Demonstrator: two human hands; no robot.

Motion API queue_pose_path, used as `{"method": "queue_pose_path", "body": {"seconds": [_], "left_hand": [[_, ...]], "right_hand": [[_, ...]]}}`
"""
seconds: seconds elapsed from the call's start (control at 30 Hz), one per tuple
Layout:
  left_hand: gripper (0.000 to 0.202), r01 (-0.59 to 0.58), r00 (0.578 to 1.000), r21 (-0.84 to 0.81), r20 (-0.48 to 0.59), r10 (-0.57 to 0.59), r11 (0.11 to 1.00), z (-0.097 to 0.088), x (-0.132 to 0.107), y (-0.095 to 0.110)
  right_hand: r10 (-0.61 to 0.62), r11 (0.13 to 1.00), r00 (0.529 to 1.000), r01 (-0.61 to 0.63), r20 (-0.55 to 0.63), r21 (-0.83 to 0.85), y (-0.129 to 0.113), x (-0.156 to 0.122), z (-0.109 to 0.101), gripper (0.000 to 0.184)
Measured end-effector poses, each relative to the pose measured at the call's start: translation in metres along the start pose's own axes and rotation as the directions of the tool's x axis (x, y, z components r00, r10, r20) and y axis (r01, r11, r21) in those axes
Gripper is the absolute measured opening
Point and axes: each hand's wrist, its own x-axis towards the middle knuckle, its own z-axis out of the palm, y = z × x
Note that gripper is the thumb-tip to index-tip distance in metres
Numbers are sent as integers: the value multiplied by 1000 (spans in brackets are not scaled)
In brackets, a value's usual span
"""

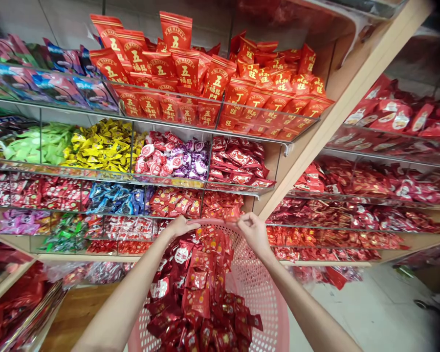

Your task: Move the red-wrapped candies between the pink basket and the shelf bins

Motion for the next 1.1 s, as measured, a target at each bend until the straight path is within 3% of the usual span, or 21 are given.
{"method": "queue_pose_path", "body": {"seconds": [0.07,0.13,0.23,0.3,0.7,0.93,1.0,1.1], "left_hand": [[54,-3,1000,-1,1,3,1000,0,0,-1],[54,-1,1000,-5,5,1,1000,1,1,-1],[54,-1,1000,-1,12,1,1000,1,0,-1],[54,-7,1000,19,11,7,1000,0,0,0],[55,6,1000,45,-2,-6,999,0,-5,5],[58,9,1000,67,2,-9,998,-1,-10,10],[58,3,1000,72,6,-4,997,-1,-11,11],[58,-8,1000,71,8,7,997,-1,-11,11]], "right_hand": [[194,967,975,-208,108,147,-4,-23,1,27],[350,888,901,-406,257,215,-4,-47,5,29],[456,769,782,-587,426,254,3,-77,15,28],[477,727,746,-632,465,267,11,-91,23,28],[453,743,699,-639,554,199,28,-120,51,29],[500,812,665,-582,554,-33,30,-125,59,19],[496,848,674,-512,547,-137,34,-126,58,17],[409,911,758,-305,508,-278,39,-123,52,26]]}}
